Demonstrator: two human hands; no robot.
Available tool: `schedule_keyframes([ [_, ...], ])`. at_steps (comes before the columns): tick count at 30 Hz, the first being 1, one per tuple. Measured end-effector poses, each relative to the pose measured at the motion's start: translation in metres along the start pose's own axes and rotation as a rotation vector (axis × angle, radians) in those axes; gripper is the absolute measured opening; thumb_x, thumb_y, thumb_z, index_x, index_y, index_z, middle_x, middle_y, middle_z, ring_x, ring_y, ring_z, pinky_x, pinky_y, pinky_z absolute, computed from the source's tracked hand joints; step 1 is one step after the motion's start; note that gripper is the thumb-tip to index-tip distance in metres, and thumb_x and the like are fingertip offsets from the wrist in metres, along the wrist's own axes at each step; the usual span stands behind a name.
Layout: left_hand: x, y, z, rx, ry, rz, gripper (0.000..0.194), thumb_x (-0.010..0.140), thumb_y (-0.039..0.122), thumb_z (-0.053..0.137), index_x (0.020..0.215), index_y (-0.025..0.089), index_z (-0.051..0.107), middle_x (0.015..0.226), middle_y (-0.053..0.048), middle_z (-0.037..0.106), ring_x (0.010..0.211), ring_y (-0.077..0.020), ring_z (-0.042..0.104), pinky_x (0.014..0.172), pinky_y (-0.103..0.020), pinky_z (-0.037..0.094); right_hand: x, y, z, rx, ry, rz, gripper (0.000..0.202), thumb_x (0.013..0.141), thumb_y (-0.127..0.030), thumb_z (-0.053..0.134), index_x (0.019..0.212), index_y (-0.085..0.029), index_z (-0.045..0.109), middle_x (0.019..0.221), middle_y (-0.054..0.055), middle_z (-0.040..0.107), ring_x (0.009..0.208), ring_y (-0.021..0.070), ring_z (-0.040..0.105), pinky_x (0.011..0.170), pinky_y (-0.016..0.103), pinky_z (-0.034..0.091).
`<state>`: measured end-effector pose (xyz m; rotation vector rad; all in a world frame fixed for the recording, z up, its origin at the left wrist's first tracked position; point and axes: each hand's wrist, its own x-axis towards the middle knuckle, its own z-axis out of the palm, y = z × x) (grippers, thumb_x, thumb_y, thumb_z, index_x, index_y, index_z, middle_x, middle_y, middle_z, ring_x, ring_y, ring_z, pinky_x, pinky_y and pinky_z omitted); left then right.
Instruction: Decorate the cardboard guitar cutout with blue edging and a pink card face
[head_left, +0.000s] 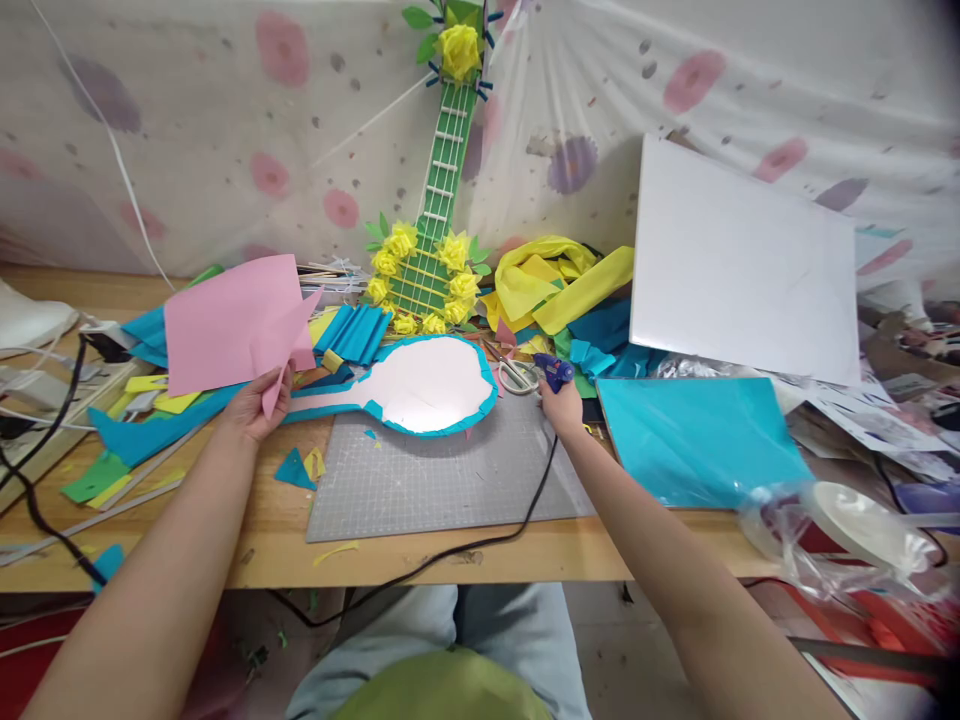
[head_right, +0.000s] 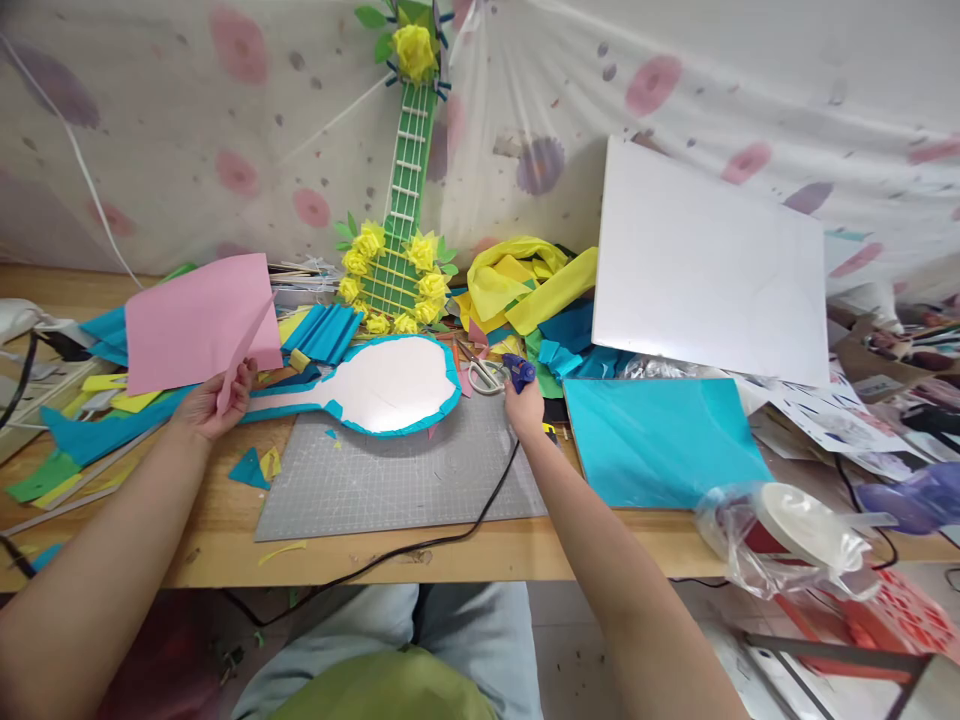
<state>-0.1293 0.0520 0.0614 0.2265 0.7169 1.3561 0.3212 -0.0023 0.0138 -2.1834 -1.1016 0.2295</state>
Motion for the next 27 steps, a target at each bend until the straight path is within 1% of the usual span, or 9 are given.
schedule_keyframes([
  [6,0.0,0.0,0.0,0.011,0.02,-0.001,0.023,0.089,0.002,0.031,0.098,0.006,0.051,0.079,-0.008,0.065,0.06,-0.008,0.065,0.047,-0.009,0.052,0.005,-0.016,-0.001,-0.089,-0.084,0.121,0.041,0.082,-0.034,0.051,0.112,-0.006,0.049,0.099,0.018,0.063,0.094,0.0274,0.06,0.078,0.033,0.043],
  [13,-0.003,0.0,0.004,0.047,0.028,-0.01,0.025,0.089,0.002,0.03,0.1,0.007,0.052,0.079,-0.007,0.066,0.06,-0.0077,0.064,0.048,-0.01,0.052,0.0,-0.013,-0.004,-0.138,-0.11,0.062,0.038,0.081,-0.033,0.05,0.108,-0.006,0.053,0.103,0.019,0.061,0.1,0.0275,0.058,0.081,0.032,0.042],
  [17,-0.009,-0.002,0.01,0.171,0.017,-0.008,0.025,0.087,0.001,0.033,0.098,0.008,0.055,0.076,-0.005,0.068,0.055,-0.0076,0.063,0.043,-0.008,0.049,-0.006,-0.009,-0.011,-0.073,-0.11,0.051,0.043,0.077,-0.037,0.054,0.106,-0.006,0.052,0.105,0.02,0.058,0.101,0.0275,0.056,0.083,0.034,0.042],
  [19,-0.012,-0.003,0.014,0.225,-0.005,-0.004,0.025,0.084,0.0,0.037,0.098,0.009,0.056,0.075,-0.006,0.068,0.056,-0.0093,0.063,0.043,-0.009,0.049,-0.01,-0.011,-0.02,-0.006,-0.006,0.006,0.054,0.072,-0.04,0.06,0.112,-0.006,0.047,0.11,0.02,0.055,0.107,0.0281,0.051,0.088,0.036,0.04],
  [21,-0.014,-0.005,0.019,0.265,-0.033,0.006,0.024,0.08,-0.001,0.043,0.098,0.008,0.057,0.076,-0.007,0.069,0.059,-0.012,0.064,0.045,-0.012,0.051,-0.014,-0.018,-0.033,0.065,0.19,-0.078,0.064,0.068,-0.043,0.063,0.117,-0.007,0.042,0.117,0.02,0.05,0.115,0.0282,0.043,0.094,0.039,0.035],
  [23,-0.014,-0.006,0.025,0.317,-0.083,0.031,0.025,0.074,-0.002,0.051,0.096,0.008,0.058,0.076,-0.007,0.069,0.061,-0.0137,0.065,0.05,-0.014,0.053,-0.017,-0.033,-0.046,0.181,0.338,-0.186,0.061,0.07,-0.044,0.06,0.117,-0.011,0.04,0.119,0.018,0.048,0.118,0.0258,0.041,0.098,0.039,0.033],
  [24,-0.014,-0.007,0.029,0.351,-0.12,0.047,0.027,0.071,-0.002,0.055,0.095,0.008,0.059,0.076,-0.007,0.069,0.062,-0.0141,0.065,0.052,-0.015,0.054,-0.019,-0.044,-0.052,0.283,0.34,-0.227,0.057,0.073,-0.045,0.057,0.117,-0.013,0.04,0.119,0.016,0.048,0.115,0.0235,0.044,0.096,0.037,0.035],
  [25,-0.014,-0.009,0.033,0.392,-0.159,0.062,0.029,0.067,-0.002,0.059,0.094,0.009,0.06,0.077,-0.007,0.069,0.063,-0.0146,0.065,0.054,-0.016,0.054,-0.021,-0.057,-0.056,0.402,0.268,-0.247,0.055,0.074,-0.046,0.056,0.117,-0.015,0.039,0.117,0.014,0.05,0.11,0.0215,0.049,0.093,0.035,0.039],
  [27,-0.013,-0.015,0.043,0.493,-0.231,0.087,0.035,0.061,0.002,0.067,0.095,0.01,0.061,0.08,-0.007,0.069,0.065,-0.0162,0.065,0.055,-0.02,0.055,-0.027,-0.085,-0.056,0.639,-0.056,-0.216,0.052,0.075,-0.052,0.054,0.112,-0.018,0.042,0.107,0.011,0.056,0.096,0.0194,0.058,0.082,0.032,0.047],
])
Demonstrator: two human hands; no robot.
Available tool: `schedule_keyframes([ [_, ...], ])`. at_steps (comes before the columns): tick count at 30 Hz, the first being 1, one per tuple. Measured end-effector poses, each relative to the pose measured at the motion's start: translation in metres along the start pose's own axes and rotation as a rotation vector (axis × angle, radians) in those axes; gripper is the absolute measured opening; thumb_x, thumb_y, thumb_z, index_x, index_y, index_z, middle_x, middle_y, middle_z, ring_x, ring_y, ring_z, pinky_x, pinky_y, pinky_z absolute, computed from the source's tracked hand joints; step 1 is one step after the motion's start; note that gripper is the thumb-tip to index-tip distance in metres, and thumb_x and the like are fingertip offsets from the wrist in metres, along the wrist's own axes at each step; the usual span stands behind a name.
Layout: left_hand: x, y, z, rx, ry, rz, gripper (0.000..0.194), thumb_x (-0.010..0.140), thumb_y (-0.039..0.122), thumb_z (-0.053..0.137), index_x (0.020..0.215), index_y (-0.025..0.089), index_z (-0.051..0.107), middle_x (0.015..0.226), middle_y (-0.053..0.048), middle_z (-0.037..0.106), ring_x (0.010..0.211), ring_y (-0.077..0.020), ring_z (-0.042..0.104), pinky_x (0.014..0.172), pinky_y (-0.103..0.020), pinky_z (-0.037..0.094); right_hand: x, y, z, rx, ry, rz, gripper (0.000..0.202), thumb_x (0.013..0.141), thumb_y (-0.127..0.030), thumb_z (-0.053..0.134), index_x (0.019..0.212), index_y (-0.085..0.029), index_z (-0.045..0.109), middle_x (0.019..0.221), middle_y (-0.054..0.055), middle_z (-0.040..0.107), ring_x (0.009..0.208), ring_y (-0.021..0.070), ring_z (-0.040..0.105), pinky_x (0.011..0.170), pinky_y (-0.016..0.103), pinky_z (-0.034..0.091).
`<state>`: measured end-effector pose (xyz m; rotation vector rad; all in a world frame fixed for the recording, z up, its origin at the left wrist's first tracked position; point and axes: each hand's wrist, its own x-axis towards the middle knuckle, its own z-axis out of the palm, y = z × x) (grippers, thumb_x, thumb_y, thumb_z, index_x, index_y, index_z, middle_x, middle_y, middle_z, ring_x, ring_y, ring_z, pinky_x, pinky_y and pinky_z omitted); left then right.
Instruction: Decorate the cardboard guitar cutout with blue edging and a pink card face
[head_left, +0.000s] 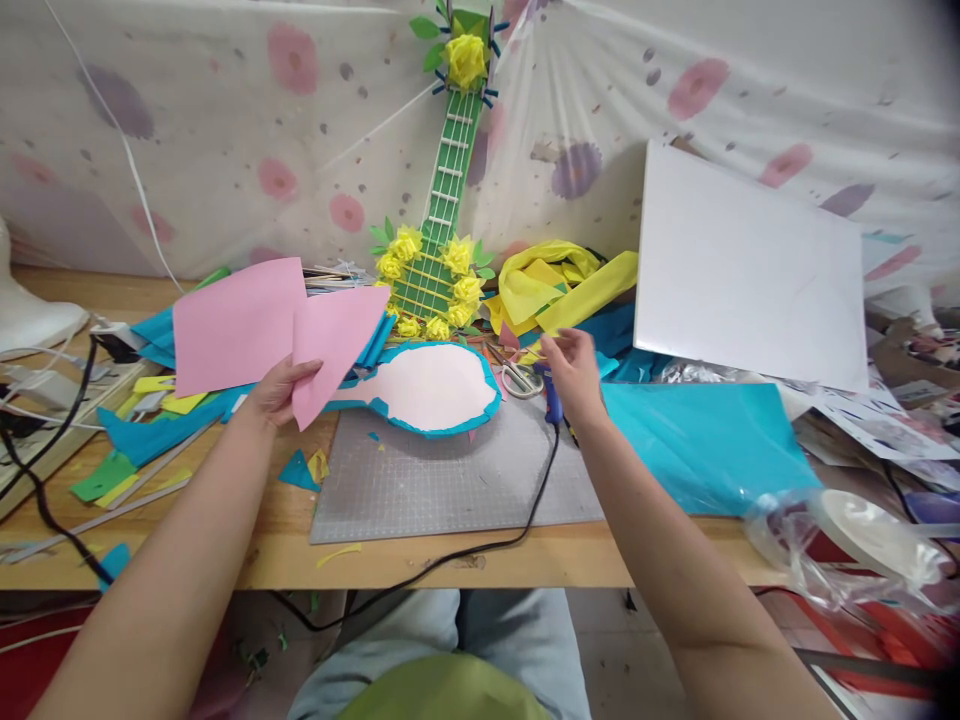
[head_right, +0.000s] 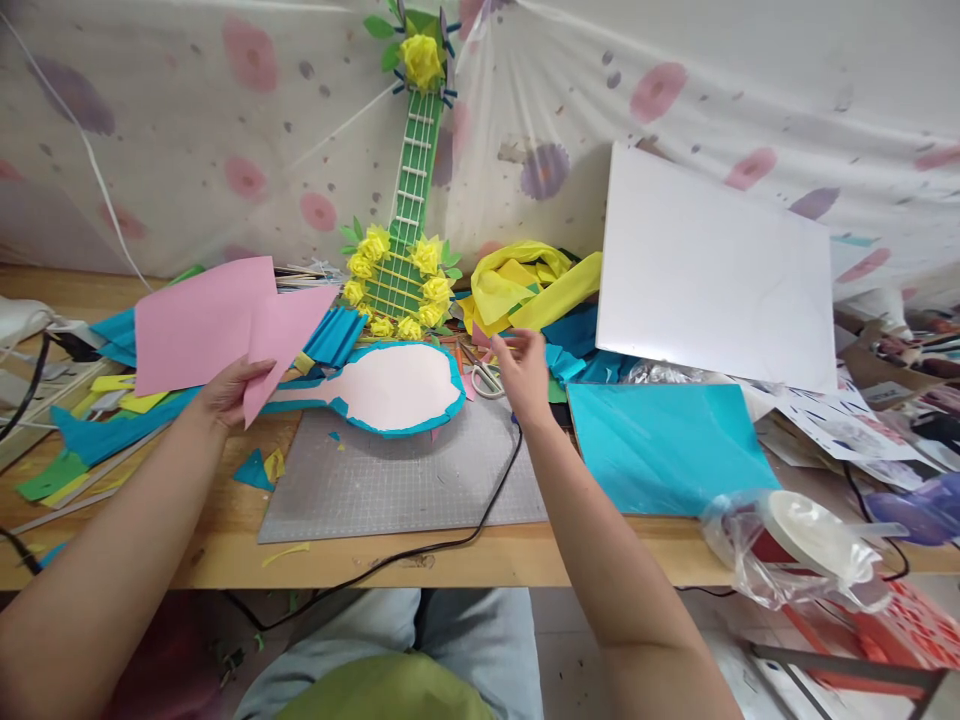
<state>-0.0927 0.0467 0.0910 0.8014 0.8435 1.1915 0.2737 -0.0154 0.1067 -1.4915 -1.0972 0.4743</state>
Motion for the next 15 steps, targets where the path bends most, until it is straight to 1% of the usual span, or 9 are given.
schedule_keyframes([
  [2,0.002,-0.003,0.014,0.115,-0.041,0.026,0.047,0.054,0.007,0.074,0.099,0.012,0.061,0.086,-0.008,0.068,0.069,-0.0187,0.065,0.056,-0.023,0.055,-0.005,-0.017,0.023,0.252,-0.364,0.219,0.051,0.074,-0.06,0.05,0.105,-0.019,0.047,0.103,0.011,0.059,0.089,0.0202,0.061,0.075,0.033,0.051],
  [3,0.002,-0.006,0.021,0.165,-0.048,0.052,0.053,0.051,0.01,0.076,0.101,0.014,0.06,0.09,-0.008,0.068,0.072,-0.0196,0.065,0.058,-0.024,0.055,-0.009,-0.023,0.035,0.362,-0.508,0.315,0.053,0.073,-0.062,0.05,0.104,-0.018,0.049,0.103,0.012,0.06,0.088,0.0212,0.062,0.074,0.035,0.052],
  [4,0.002,-0.008,0.029,0.21,-0.05,0.078,0.057,0.05,0.012,0.078,0.104,0.015,0.059,0.094,-0.008,0.067,0.076,-0.0203,0.064,0.06,-0.025,0.055,-0.014,-0.027,0.048,0.454,-0.632,0.385,0.055,0.072,-0.064,0.05,0.103,-0.018,0.05,0.103,0.013,0.061,0.087,0.0221,0.063,0.074,0.037,0.053],
  [6,0.003,-0.014,0.041,0.283,-0.045,0.135,0.066,0.047,0.015,0.079,0.109,0.017,0.056,0.101,-0.008,0.065,0.083,-0.0211,0.063,0.064,-0.026,0.054,-0.023,-0.031,0.069,0.57,-0.755,0.414,0.053,0.071,-0.06,0.055,0.105,-0.019,0.053,0.103,0.011,0.063,0.087,0.0216,0.063,0.074,0.038,0.053],
  [7,0.003,-0.017,0.045,0.322,-0.044,0.151,0.07,0.046,0.016,0.08,0.111,0.017,0.055,0.105,-0.008,0.064,0.086,-0.0216,0.062,0.066,-0.027,0.054,-0.027,-0.03,0.077,0.608,-0.75,0.404,0.05,0.071,-0.055,0.06,0.106,-0.02,0.054,0.105,0.009,0.063,0.089,0.021,0.062,0.074,0.037,0.053],
  [8,0.003,-0.019,0.049,0.357,-0.044,0.162,0.073,0.045,0.017,0.081,0.112,0.017,0.054,0.107,-0.009,0.063,0.088,-0.022,0.061,0.067,-0.028,0.053,-0.028,-0.028,0.084,0.629,-0.697,0.391,0.047,0.069,-0.048,0.064,0.106,-0.021,0.054,0.106,0.008,0.063,0.089,0.0203,0.062,0.075,0.036,0.053],
  [10,0.005,-0.019,0.052,0.389,-0.047,0.156,0.074,0.043,0.017,0.081,0.112,0.018,0.053,0.107,-0.008,0.062,0.089,-0.0215,0.061,0.068,-0.028,0.053,-0.026,-0.023,0.093,0.616,-0.527,0.377,0.044,0.062,-0.033,0.071,0.102,-0.02,0.056,0.104,0.006,0.065,0.088,0.0195,0.062,0.076,0.035,0.052],
  [13,0.01,-0.012,0.051,0.277,0.004,0.093,0.06,0.05,0.019,0.079,0.105,0.018,0.054,0.091,-0.004,0.064,0.074,-0.0154,0.062,0.06,-0.024,0.051,-0.015,-0.015,0.095,0.558,-0.282,0.361,0.036,0.059,-0.018,0.068,0.092,-0.016,0.058,0.097,0.006,0.067,0.084,0.0186,0.062,0.079,0.035,0.051],
  [15,0.014,-0.008,0.049,0.159,0.084,0.05,0.045,0.056,0.018,0.075,0.097,0.017,0.055,0.078,-0.001,0.063,0.062,-0.0107,0.06,0.055,-0.021,0.049,-0.009,-0.012,0.092,0.562,-0.189,0.349,0.032,0.06,-0.015,0.064,0.092,-0.016,0.057,0.098,0.006,0.067,0.085,0.0175,0.062,0.081,0.034,0.051],
])
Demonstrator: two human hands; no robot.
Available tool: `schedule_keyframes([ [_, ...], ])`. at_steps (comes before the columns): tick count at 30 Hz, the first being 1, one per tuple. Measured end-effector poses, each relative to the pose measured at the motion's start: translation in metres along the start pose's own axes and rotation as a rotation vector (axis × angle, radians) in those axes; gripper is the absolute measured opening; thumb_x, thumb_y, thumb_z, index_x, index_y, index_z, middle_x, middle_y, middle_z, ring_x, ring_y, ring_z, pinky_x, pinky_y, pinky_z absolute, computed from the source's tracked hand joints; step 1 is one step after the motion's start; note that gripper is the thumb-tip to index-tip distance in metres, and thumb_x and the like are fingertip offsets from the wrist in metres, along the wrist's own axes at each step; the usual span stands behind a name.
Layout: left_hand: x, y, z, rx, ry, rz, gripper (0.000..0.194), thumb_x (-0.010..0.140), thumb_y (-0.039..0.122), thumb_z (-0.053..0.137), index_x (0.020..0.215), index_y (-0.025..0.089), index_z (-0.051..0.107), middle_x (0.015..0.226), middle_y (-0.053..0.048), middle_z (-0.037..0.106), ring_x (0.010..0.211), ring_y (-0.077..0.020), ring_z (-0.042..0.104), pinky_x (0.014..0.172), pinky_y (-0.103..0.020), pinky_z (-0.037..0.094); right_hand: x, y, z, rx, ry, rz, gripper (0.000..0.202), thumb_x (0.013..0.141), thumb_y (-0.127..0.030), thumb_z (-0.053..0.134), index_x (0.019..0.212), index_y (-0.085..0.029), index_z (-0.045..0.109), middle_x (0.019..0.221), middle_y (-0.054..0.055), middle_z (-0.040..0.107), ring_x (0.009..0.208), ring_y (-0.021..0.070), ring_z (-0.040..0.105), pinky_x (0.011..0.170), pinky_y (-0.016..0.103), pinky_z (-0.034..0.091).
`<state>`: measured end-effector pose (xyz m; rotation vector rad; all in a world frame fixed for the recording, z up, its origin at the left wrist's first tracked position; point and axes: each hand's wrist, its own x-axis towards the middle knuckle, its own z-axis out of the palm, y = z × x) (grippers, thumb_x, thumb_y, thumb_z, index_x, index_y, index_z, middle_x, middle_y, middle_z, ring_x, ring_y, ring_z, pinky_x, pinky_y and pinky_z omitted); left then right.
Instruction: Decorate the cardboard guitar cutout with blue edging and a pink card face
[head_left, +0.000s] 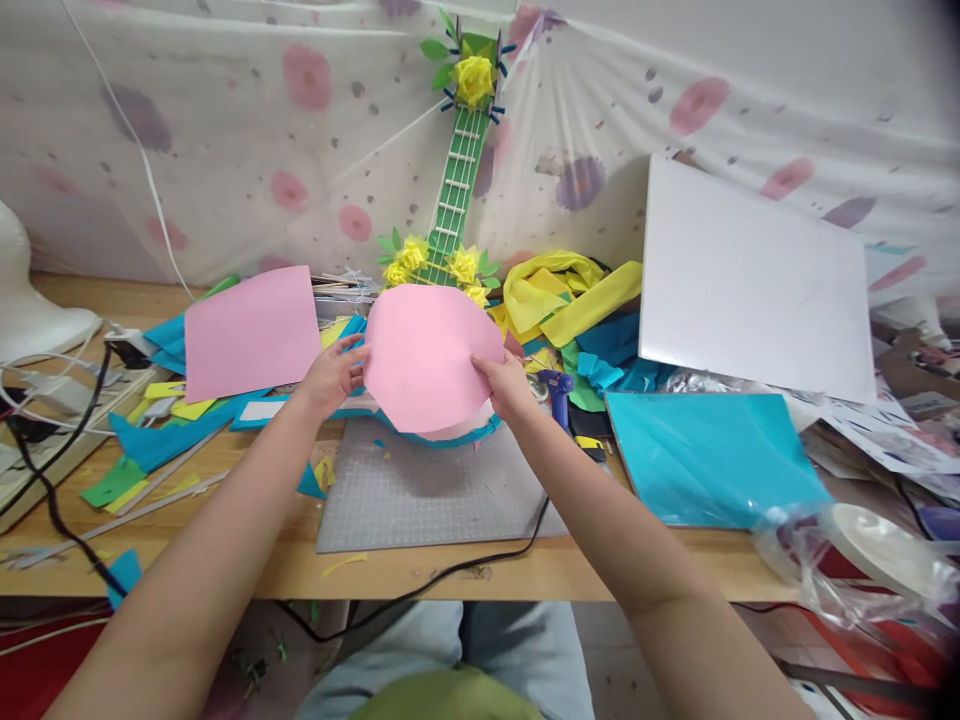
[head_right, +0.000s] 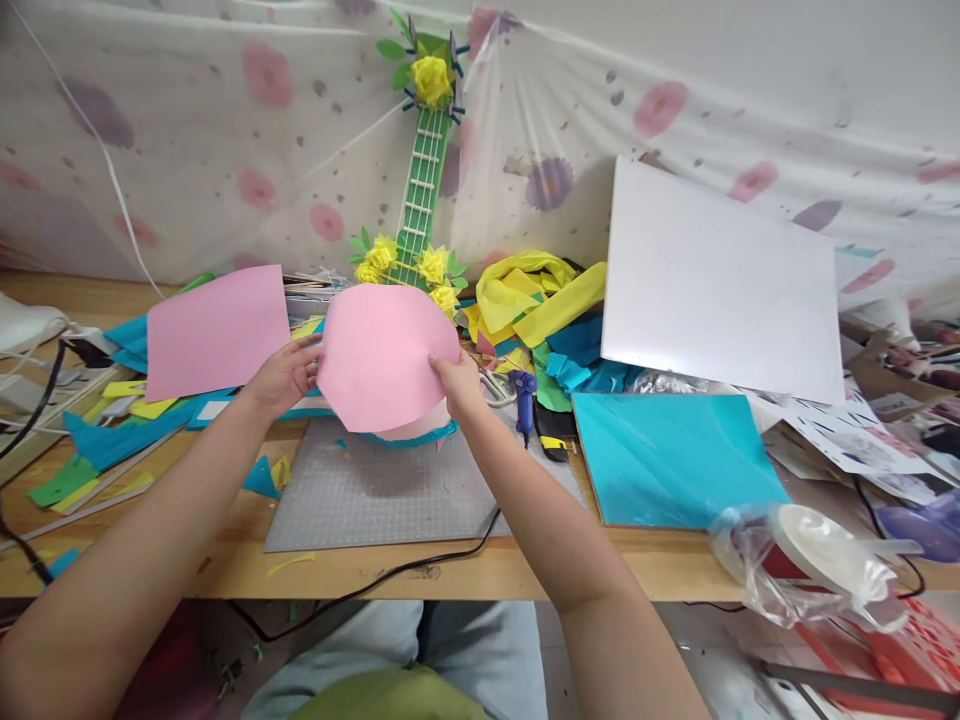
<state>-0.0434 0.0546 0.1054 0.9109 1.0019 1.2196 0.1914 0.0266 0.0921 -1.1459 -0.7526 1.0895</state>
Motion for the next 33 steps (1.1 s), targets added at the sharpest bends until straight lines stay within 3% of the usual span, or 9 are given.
schedule_keyframes([
  [2,0.004,0.0,0.0,-0.063,0.058,-0.033,0.036,0.058,0.015,0.073,0.089,0.016,0.056,0.072,0.0,0.063,0.058,-0.0086,0.059,0.055,-0.019,0.048,0.002,-0.001,-0.004,0.02,0.039,-0.02,0.034,0.062,-0.014,0.061,0.095,-0.017,0.056,0.102,0.006,0.066,0.088,0.0169,0.062,0.082,0.033,0.05],
  [7,0.006,-0.014,0.013,-0.053,0.036,-0.107,0.025,0.06,0.019,0.074,0.077,0.014,0.057,0.072,-0.002,0.063,0.061,-0.0103,0.059,0.059,-0.023,0.05,-0.002,0.002,-0.006,-0.012,0.062,-0.09,0.04,0.063,-0.018,0.061,0.103,-0.018,0.055,0.109,0.006,0.064,0.098,0.0178,0.06,0.085,0.034,0.05],
  [11,0.009,-0.018,0.021,0.101,0.232,0.082,0.031,0.056,0.013,0.073,0.079,0.016,0.051,0.068,0.001,0.058,0.056,-0.0106,0.056,0.054,-0.024,0.047,-0.006,0.001,-0.01,-0.014,0.005,-0.079,0.043,0.061,-0.021,0.063,0.103,-0.017,0.055,0.11,0.007,0.063,0.098,0.0182,0.06,0.083,0.032,0.05],
  [14,0.012,-0.014,0.019,0.18,0.283,0.259,0.044,0.054,0.009,0.072,0.091,0.019,0.05,0.077,0.002,0.058,0.057,-0.0098,0.055,0.051,-0.021,0.045,-0.011,-0.001,-0.017,-0.05,-0.093,-0.029,0.052,0.056,-0.025,0.069,0.106,-0.017,0.055,0.114,0.009,0.061,0.096,0.02,0.059,0.076,0.031,0.051],
  [19,0.013,-0.007,0.014,0.248,0.181,0.296,0.051,0.053,0.007,0.069,0.1,0.02,0.054,0.09,-0.002,0.06,0.056,-0.0079,0.053,0.049,-0.019,0.041,-0.014,-0.003,-0.031,-0.168,-0.232,-0.009,0.061,0.05,-0.03,0.075,0.107,-0.017,0.056,0.112,0.009,0.062,0.09,0.0206,0.06,0.065,0.028,0.051],
  [22,0.013,-0.007,0.011,0.318,0.13,0.328,0.044,0.054,0.008,0.068,0.096,0.018,0.06,0.098,-0.003,0.06,0.053,-0.0055,0.049,0.047,-0.018,0.038,-0.011,-0.007,-0.037,-0.206,-0.281,0.019,0.056,0.053,-0.033,0.074,0.104,-0.017,0.057,0.102,0.007,0.065,0.079,0.0173,0.061,0.06,0.026,0.051],
  [26,0.015,-0.01,0.007,0.413,0.048,0.33,0.042,0.059,0.012,0.065,0.1,0.018,0.064,0.087,-0.002,0.06,0.054,-0.0069,0.048,0.046,-0.016,0.036,-0.003,-0.015,-0.042,-0.279,-0.257,0.018,0.04,0.06,-0.035,0.07,0.094,-0.016,0.059,0.081,0.003,0.064,0.063,0.0121,0.058,0.05,0.023,0.049],
  [29,0.017,-0.013,0.004,0.479,0.016,0.414,0.042,0.06,0.014,0.064,0.101,0.02,0.065,0.104,-0.005,0.059,0.068,-0.0107,0.054,0.054,-0.018,0.042,-0.002,-0.019,-0.044,-0.342,-0.207,0.022,0.024,0.064,-0.032,0.067,0.079,-0.014,0.059,0.062,-0.001,0.057,0.052,0.0084,0.051,0.043,0.019,0.045],
  [33,0.019,-0.013,0.0,0.551,-0.032,0.528,0.045,0.06,0.013,0.064,0.104,0.022,0.064,0.124,-0.006,0.051,0.089,-0.0153,0.056,0.071,-0.022,0.047,-0.006,-0.019,-0.048,-0.376,-0.207,0.056,0.017,0.064,-0.025,0.068,0.071,-0.014,0.058,0.06,-0.002,0.054,0.05,0.0081,0.051,0.039,0.018,0.046],
])
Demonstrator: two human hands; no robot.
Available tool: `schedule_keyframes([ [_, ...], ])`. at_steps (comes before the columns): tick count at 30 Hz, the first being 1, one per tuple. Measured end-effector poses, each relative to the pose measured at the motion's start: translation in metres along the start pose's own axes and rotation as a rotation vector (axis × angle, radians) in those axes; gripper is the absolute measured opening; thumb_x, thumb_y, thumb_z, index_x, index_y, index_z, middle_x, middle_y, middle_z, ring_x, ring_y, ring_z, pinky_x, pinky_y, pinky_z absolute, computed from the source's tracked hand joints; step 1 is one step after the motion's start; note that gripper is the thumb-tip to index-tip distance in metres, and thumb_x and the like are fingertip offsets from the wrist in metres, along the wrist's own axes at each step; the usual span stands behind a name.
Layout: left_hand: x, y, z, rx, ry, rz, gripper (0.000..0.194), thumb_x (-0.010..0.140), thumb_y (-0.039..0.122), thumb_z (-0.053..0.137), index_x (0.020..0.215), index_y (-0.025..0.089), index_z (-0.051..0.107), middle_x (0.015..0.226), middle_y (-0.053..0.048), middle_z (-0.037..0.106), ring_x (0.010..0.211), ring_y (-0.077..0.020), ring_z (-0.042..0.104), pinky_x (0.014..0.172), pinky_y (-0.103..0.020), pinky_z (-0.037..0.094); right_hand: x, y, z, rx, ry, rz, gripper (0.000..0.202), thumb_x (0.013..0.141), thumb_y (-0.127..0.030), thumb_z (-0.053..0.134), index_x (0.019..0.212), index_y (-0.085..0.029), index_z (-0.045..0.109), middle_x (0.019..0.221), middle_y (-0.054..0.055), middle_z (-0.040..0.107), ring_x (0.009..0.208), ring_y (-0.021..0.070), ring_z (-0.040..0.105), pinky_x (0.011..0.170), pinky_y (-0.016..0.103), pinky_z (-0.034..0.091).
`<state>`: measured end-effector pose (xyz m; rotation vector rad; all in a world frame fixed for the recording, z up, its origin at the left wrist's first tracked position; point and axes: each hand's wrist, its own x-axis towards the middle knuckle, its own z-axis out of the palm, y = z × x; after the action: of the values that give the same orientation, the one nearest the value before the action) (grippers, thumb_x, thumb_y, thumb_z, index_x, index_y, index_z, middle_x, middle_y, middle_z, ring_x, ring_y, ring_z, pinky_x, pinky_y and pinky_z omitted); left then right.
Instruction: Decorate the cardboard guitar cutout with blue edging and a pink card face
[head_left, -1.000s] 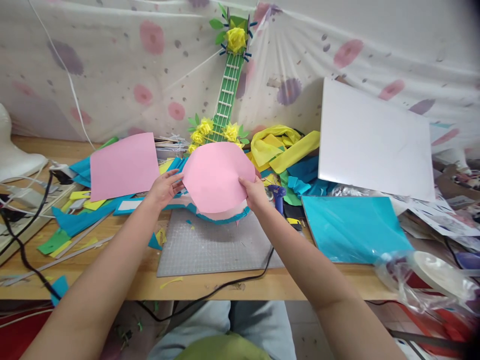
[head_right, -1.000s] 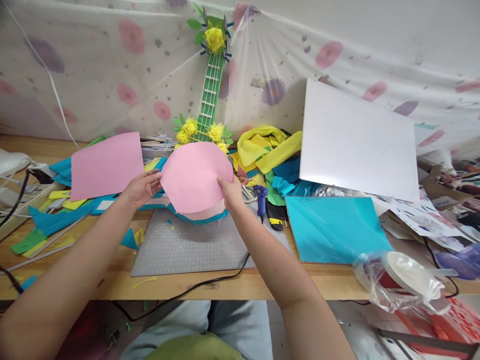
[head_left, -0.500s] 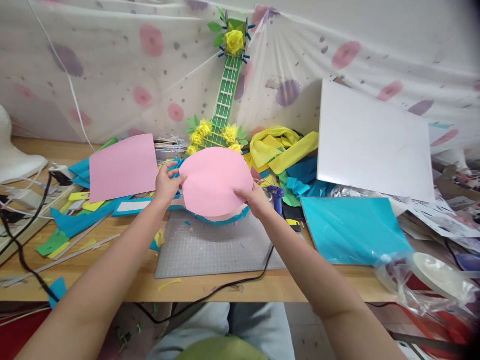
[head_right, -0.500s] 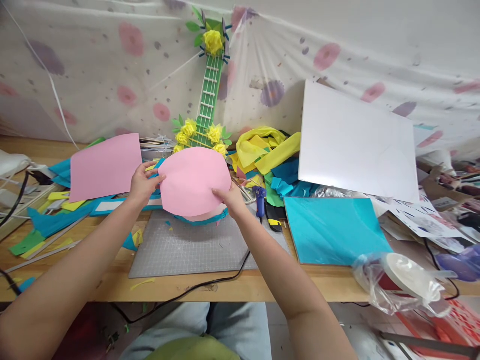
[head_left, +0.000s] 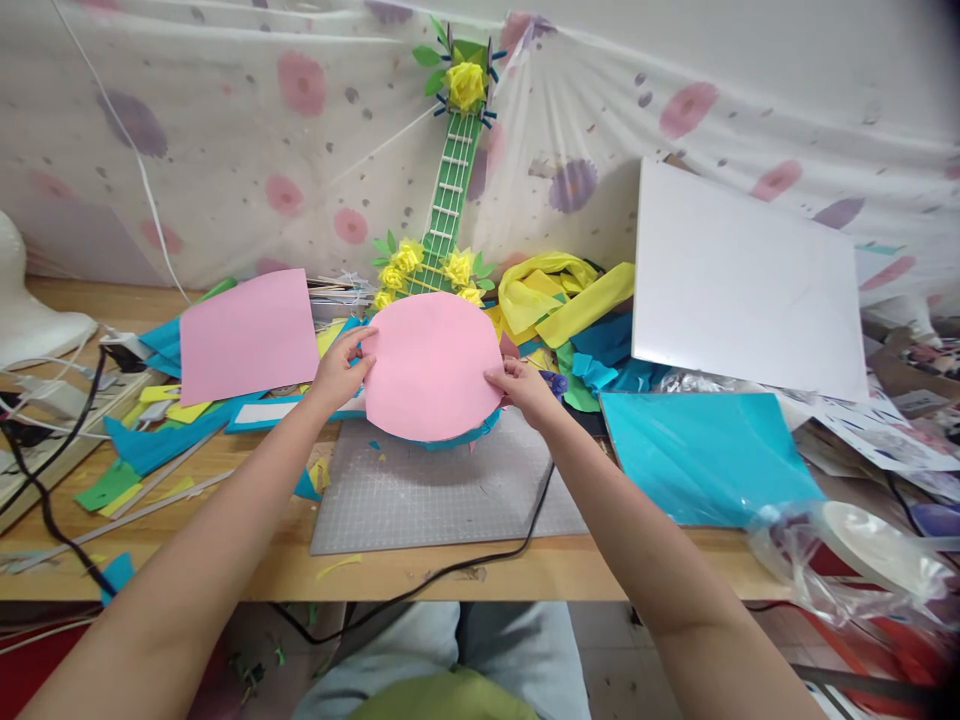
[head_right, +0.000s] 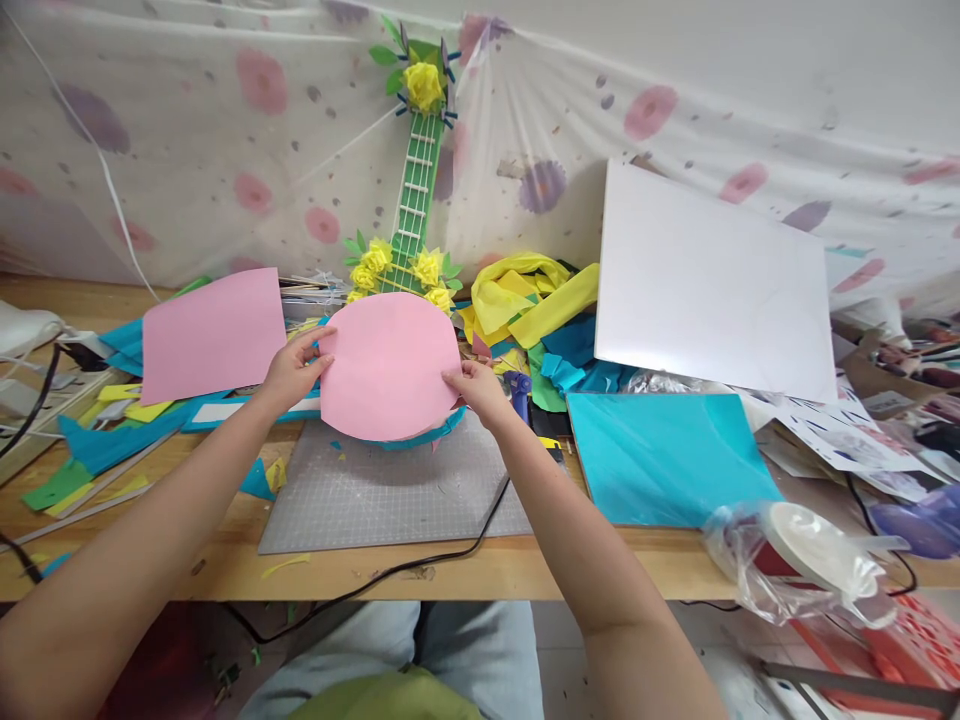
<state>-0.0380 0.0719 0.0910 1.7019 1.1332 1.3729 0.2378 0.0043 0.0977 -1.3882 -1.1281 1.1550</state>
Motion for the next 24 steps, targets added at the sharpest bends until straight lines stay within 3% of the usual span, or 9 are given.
schedule_keyframes([
  [3,0.005,0.003,-0.003,0.008,-0.06,-0.067,0.051,0.059,0.013,0.065,0.109,0.021,0.063,0.122,-0.007,0.053,0.078,-0.0131,0.058,0.066,-0.023,0.048,-0.002,-0.001,-0.002,0.007,-0.018,0.032,0.017,0.066,-0.025,0.07,0.067,-0.015,0.057,0.054,-0.002,0.053,0.045,0.0078,0.05,0.037,0.018,0.046],
  [8,0.034,0.022,-0.005,-0.029,-0.103,-0.345,0.054,0.05,0.008,0.072,0.104,0.014,0.066,0.085,-0.005,0.065,0.059,-0.011,0.056,0.052,-0.021,0.045,0.008,-0.021,-0.007,0.163,-0.043,0.086,0.016,0.077,-0.023,0.062,0.065,-0.014,0.055,0.049,-0.001,0.054,0.039,0.0063,0.049,0.035,0.015,0.043],
  [14,0.061,0.047,-0.001,-0.099,-0.109,-0.4,0.052,0.051,0.004,0.071,0.101,0.015,0.066,0.093,-0.003,0.066,0.065,-0.0094,0.059,0.062,-0.022,0.047,0.022,-0.048,-0.014,0.147,-0.009,0.026,0.014,0.081,-0.014,0.055,0.067,-0.014,0.052,0.045,-0.003,0.054,0.035,0.0041,0.044,0.033,0.012,0.035],
  [18,0.048,0.037,0.002,-0.027,-0.135,-0.428,0.056,0.048,0.009,0.073,0.103,0.016,0.065,0.089,-0.002,0.066,0.069,-0.0122,0.059,0.064,-0.024,0.048,0.021,-0.029,-0.014,-0.053,0.069,0.006,0.018,0.08,-0.015,0.055,0.063,-0.016,0.047,0.041,-0.005,0.049,0.032,0.0044,0.042,0.033,0.014,0.032],
  [24,0.022,0.008,0.003,0.047,-0.303,-0.507,0.074,0.044,0.017,0.076,0.115,0.014,0.059,0.077,-0.002,0.065,0.066,-0.0154,0.059,0.064,-0.029,0.047,0.013,0.018,-0.011,-0.272,0.057,0.085,0.022,0.078,-0.021,0.058,0.061,-0.018,0.043,0.039,-0.006,0.047,0.032,0.0049,0.039,0.033,0.016,0.03],
])
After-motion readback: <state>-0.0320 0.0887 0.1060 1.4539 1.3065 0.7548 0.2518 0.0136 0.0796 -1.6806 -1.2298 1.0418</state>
